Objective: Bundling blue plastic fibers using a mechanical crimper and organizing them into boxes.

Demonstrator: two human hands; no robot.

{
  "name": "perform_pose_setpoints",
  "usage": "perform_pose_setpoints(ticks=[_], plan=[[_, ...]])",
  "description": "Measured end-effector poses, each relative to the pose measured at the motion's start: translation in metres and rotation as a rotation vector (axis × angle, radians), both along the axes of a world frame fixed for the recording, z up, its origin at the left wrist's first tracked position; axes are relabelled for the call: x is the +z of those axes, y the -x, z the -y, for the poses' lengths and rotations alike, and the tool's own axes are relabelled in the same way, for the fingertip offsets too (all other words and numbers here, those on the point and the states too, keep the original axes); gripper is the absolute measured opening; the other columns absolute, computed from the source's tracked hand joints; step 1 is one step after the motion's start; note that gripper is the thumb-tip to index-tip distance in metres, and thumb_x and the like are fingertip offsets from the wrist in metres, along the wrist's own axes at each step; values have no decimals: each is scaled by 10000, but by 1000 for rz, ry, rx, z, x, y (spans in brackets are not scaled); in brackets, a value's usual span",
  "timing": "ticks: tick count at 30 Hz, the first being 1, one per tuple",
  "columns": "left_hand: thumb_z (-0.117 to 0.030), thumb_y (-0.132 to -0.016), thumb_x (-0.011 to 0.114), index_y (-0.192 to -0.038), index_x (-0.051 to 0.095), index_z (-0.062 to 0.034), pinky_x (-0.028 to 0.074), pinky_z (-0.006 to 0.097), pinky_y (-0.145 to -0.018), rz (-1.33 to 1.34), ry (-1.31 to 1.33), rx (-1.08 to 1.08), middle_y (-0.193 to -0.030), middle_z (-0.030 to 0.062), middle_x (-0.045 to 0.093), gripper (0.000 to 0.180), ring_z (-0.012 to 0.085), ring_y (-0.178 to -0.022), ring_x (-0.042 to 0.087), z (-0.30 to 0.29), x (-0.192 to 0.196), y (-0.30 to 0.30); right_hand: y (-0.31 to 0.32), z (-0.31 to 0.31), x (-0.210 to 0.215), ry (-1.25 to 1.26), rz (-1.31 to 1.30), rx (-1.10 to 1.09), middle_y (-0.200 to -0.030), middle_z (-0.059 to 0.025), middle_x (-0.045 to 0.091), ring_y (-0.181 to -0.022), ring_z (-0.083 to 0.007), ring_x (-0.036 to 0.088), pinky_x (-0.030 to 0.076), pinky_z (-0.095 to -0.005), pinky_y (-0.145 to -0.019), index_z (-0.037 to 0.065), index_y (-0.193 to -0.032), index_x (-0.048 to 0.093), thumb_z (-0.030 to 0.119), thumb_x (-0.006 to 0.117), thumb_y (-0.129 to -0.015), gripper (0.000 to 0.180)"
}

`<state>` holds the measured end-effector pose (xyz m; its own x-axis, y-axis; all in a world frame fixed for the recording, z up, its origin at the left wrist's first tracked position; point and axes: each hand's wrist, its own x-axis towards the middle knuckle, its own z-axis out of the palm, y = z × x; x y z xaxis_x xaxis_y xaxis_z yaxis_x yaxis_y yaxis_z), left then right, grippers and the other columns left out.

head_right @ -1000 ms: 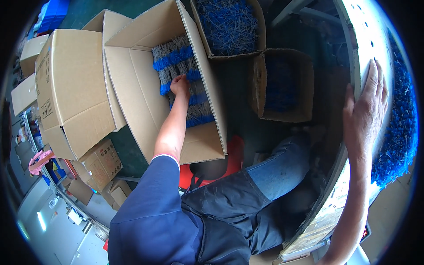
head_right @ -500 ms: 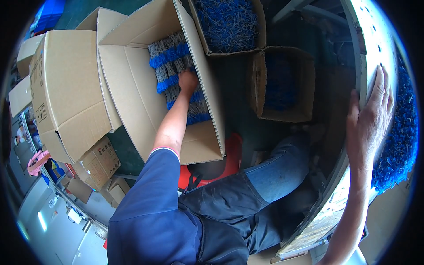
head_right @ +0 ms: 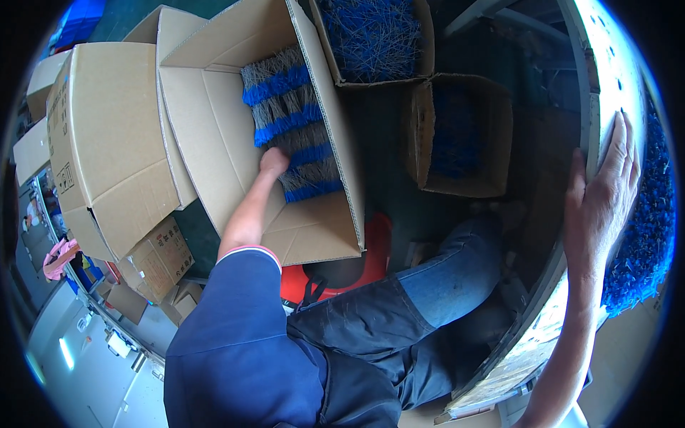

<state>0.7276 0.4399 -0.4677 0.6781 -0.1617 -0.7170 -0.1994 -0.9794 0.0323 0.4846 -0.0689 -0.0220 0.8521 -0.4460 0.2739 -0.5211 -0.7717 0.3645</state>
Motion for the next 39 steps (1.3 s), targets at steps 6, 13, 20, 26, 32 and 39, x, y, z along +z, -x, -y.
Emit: perform_pose_setpoints(ticks=[6,13,20,26,32,39], plan=[[-217,-907,590,-1042,781,-31,532,468,-1008,49,42,-48,-1158,250,711,299,413,-1123,676,-15,-21,-57,2,0,-5,6,-2,-19,-1554,-158,482,-1429,-371,461,399,-515,-1176,122,-1565,406,145,700,-951,680],[-211,-908,589,-1062,780,-52,537,473,-994,-58,15,-170,-1171,245,710,292,408,-1131,673,-28,-33,-37,2,-2,-2,-7,-4,-7,-1556,-160,479,-1433,-372,455,381,-520,-1188,120,-1561,412,141,706,-948,680],[-190,-894,584,-1114,766,-95,537,480,-983,112,49,-133,-1131,220,724,300,396,-1109,680,-19,-4,-40,-4,-5,1,-18,24,1,-1552,-162,482,-1432,-367,456,377,-491,-1194,108,-1553,423,122,707,-941,674],[-185,-897,583,-1074,750,-84,546,499,-929,149,125,-26,-1088,226,730,264,404,-1055,691,49,43,-34,-1,-7,-1,11,-19,-29,-1542,-166,492,-1426,-372,460,384,-479,-1190,105,-1543,437,108,704,-937,661],[-187,-928,560,-1102,716,-59,536,493,-943,430,247,-147,-1200,242,695,267,396,-1104,678,100,17,-80,6,-2,1,9,-14,-40,-1546,-160,490,-1434,-373,451,381,-493,-1193,113,-1545,437,108,710,-933,671],[-182,-965,514,-1209,715,-63,511,472,-1042,161,217,-455,-1277,226,678,338,373,-1211,647,69,-40,-165,-10,-10,-2,-54,68,3,-1549,-156,489,-1431,-372,457,390,-498,-1187,117,-1545,439,111,707,-935,666]])
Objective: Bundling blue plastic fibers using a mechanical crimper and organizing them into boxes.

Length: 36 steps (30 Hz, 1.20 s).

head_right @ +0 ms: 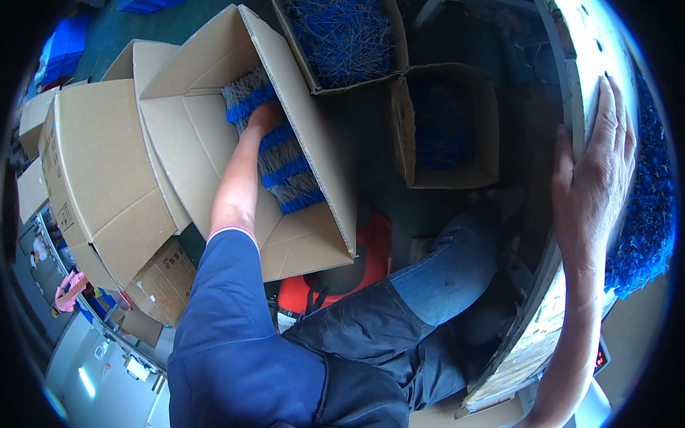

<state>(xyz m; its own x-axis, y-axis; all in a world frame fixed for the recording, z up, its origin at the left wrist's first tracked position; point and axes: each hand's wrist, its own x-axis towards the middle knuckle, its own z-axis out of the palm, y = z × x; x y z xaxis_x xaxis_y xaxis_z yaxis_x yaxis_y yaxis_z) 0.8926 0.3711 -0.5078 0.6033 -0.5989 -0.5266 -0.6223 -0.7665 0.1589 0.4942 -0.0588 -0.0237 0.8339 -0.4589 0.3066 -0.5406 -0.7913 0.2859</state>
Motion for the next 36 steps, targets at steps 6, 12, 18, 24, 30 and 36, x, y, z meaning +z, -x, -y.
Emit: perform_pose_setpoints(ticks=[6,12,18,24,30,36], plan=[[-164,-974,530,-1251,672,-58,552,471,-974,-69,-160,-78,-1254,220,687,329,390,-1115,685,60,22,34,13,5,3,25,-64,-24,-1548,-156,489,-1427,-370,462,383,-496,-1191,122,-1542,443,107,710,-931,668],[-195,-946,562,-1314,662,-125,508,462,-1049,47,-10,69,-1282,197,681,387,382,-1207,637,2,20,26,5,0,6,-10,-18,-4,-1545,-158,491,-1426,-366,463,383,-491,-1191,117,-1539,444,118,705,-933,660],[-215,-943,553,-1142,720,-32,531,480,-985,-56,27,78,-1192,253,694,317,387,-1160,655,8,34,48,6,-1,5,38,-52,-25,-1547,-164,485,-1429,-358,458,358,-471,-1203,85,-1526,448,143,699,-932,647],[-172,-943,555,-1090,731,-65,536,511,-922,-25,176,244,-1139,214,709,253,427,-1068,666,-22,75,140,-2,-6,9,9,-54,-91,-1609,-150,405,-1489,-326,379,285,-429,-1244,61,-1553,396,197,665,-961,664],[-147,-931,638,-1071,739,-57,550,440,-906,5,538,344,-1069,180,731,195,372,-1004,702,-48,173,210,-8,-8,8,-24,76,-53,-1529,-195,474,-1423,-387,438,347,-490,-1179,21,-1481,453,136,674,-865,664],[-141,-969,644,-1103,730,-52,551,338,-864,-293,826,319,-1013,138,757,183,229,-957,728,-46,252,259,19,-38,19,-300,389,170,-1245,-193,654,-1172,-392,604,456,-504,-1031,22,-1210,639,95,688,-812,408]])
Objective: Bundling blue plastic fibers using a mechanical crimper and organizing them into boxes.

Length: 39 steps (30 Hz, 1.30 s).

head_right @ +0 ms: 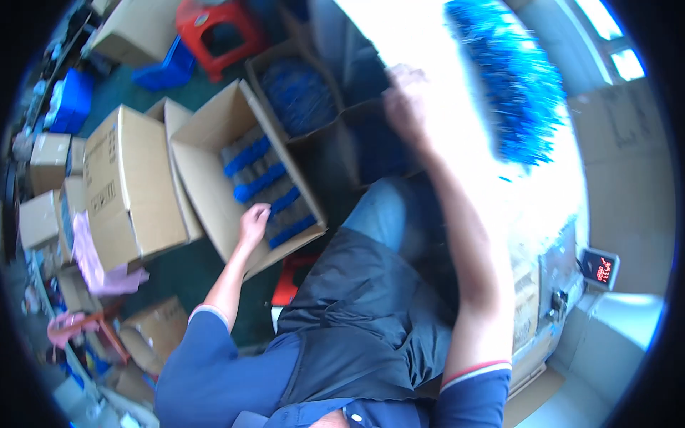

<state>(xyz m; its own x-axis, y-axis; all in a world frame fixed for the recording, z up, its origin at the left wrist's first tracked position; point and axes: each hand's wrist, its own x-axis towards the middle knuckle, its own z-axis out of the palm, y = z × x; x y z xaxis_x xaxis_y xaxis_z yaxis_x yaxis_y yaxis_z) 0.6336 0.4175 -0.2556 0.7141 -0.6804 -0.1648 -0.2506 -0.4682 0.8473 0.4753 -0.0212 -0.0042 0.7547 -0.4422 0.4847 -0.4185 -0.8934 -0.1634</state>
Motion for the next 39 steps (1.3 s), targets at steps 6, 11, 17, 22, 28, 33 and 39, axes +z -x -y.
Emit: perform_pose_setpoints(ticks=[6,11,17,22,28,33,39], plan=[[-54,-1005,582,-1099,688,17,506,220,-619,-302,101,125,-887,50,695,159,74,-719,619,-31,51,19,82,-115,43,-43,441,196,-983,-124,659,-979,-317,648,533,-431,-860,49,-985,667,-57,656,-760,250],[-87,-1040,559,-1158,666,8,541,224,-652,-366,143,66,-904,48,693,185,96,-750,650,54,107,55,247,-130,47,-114,468,-210,-917,-123,684,-869,-317,661,542,-397,-705,40,-958,697,-86,673,-806,198],[-86,-1037,574,-1147,693,-14,551,239,-717,-255,307,-279,-914,31,703,177,88,-798,662,189,213,138,411,-111,13,-300,593,-793,-914,-129,739,-763,-251,721,553,-343,-685,37,-1013,734,74,679,-926,109],[-93,-960,678,-1104,714,-11,556,307,-759,218,464,-657,-964,115,733,169,196,-817,702,287,305,241,455,-98,-12,-566,850,-867,-868,-130,743,-744,-244,726,558,-345,-684,44,-1008,738,91,680,-916,118],[-83,-867,717,-1206,639,-43,503,432,-922,892,578,-855,-1183,143,649,350,337,-1154,594,401,334,293,440,-100,8,-381,665,-860,-857,-142,735,-764,-313,723,554,-398,-681,80,-961,730,143,678,-917,93],[-194,-830,782,-1201,617,-31,441,456,-952,1229,443,-791,-1231,144,610,437,328,-1186,554,453,329,309,443,-100,9,-452,723,-849,-921,-117,737,-842,-315,720,556,-402,-738,83,-959,725,152,671,-919,96],[-433,-788,824,-1165,622,-16,419,449,-958,1436,3,-757,-1165,146,631,597,303,-1147,565,477,334,341,449,-100,9,-485,725,-873,-917,-115,737,-834,-315,717,555,-403,-737,92,-955,724,161,668,-921,95]])
